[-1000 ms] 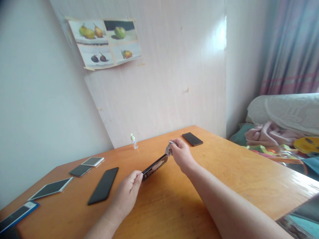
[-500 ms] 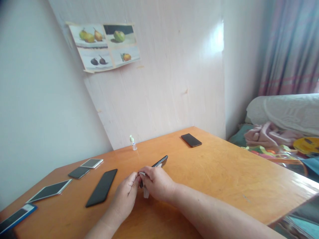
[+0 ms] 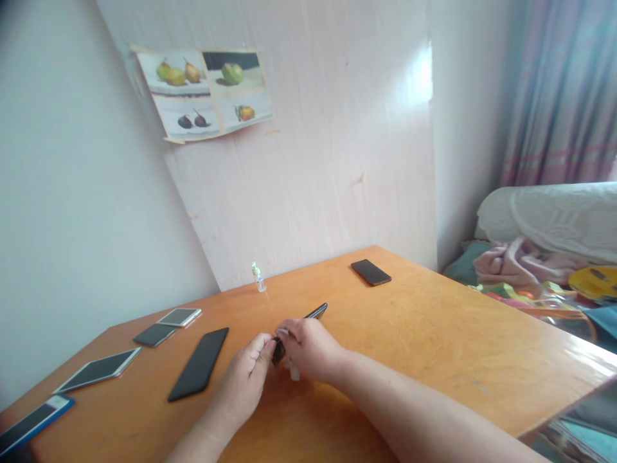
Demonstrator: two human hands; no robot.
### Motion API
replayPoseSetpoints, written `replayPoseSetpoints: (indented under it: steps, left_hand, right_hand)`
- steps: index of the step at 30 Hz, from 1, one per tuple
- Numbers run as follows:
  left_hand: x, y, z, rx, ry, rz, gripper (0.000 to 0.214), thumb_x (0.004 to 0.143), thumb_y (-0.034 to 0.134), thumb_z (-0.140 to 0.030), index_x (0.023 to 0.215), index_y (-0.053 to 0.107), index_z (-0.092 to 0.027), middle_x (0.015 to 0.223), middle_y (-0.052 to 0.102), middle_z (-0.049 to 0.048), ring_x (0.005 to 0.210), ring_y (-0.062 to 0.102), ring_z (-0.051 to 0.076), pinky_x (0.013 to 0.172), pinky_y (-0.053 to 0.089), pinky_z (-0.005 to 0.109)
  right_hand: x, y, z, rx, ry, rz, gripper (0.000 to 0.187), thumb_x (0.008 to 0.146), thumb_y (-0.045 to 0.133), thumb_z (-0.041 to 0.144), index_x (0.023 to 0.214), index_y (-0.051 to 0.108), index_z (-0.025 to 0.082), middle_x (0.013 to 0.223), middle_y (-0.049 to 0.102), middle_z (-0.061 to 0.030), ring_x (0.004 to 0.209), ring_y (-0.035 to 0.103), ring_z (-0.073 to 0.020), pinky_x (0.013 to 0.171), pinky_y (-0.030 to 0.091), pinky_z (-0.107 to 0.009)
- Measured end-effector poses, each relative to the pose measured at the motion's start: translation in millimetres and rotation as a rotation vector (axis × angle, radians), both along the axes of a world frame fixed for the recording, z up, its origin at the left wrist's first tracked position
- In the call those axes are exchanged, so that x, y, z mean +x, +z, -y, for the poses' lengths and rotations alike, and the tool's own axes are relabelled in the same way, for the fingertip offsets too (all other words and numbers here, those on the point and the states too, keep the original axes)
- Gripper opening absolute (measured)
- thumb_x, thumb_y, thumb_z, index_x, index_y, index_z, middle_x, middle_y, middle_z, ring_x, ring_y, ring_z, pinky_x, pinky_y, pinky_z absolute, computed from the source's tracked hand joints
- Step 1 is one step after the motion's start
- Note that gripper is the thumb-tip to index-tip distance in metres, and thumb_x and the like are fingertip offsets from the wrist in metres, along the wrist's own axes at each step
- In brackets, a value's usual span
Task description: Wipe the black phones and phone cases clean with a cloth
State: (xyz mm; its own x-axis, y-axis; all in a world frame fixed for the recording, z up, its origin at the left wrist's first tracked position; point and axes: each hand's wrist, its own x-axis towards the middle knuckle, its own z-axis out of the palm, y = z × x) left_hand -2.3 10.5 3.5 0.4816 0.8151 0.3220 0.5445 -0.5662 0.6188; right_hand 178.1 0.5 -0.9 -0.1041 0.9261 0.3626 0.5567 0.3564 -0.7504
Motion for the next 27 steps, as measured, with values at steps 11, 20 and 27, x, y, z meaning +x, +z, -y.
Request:
replayPoseSetpoints:
  steps: [11,20,27]
  left_hand:
    - [1,-4.1,-1,-0.028,0.027,0.079,0.037,0.097,0.034,-0.05,0.081,0.053,-0.022,0.067,0.05,-0.0034,0.066,0.049,0.015,0.062,0.035,0.024]
    - [0,-1.4,-1,-0.08,0.033,0.1,0.038,0.096,0.035,-0.052,0.081,0.053,-0.023,0.062,0.049,-0.0042,0.062,0.051,0.015,0.062,0.036,0.024]
    - [2,-2.3,0,-0.196,0.041,0.147,0.039,0.094,0.036,-0.056,0.086,0.056,-0.023,0.061,0.059,-0.0025,0.061,0.056,0.016,0.061,0.04,0.026]
  right_hand:
    - [54,3.5,-25,-0.076,-0.428,-0.054,0.029,0.089,0.045,0.033,0.064,0.052,0.019,0.058,0.055,-0.0002,0.059,0.05,-0.0132,0.055,0.034,-0.023]
    - [25,0.1,-15,-0.064,-0.224,-0.14,0.028,0.087,0.049,0.034,0.066,0.057,0.019,0.059,0.058,0.0017,0.058,0.052,-0.0118,0.057,0.038,-0.021]
    - [40,2.0,-19,-0.08,-0.325,-0.185,0.023,0.086,0.051,0.034,0.075,0.065,0.019,0.061,0.061,0.0011,0.058,0.055,-0.0133,0.057,0.04,-0.023]
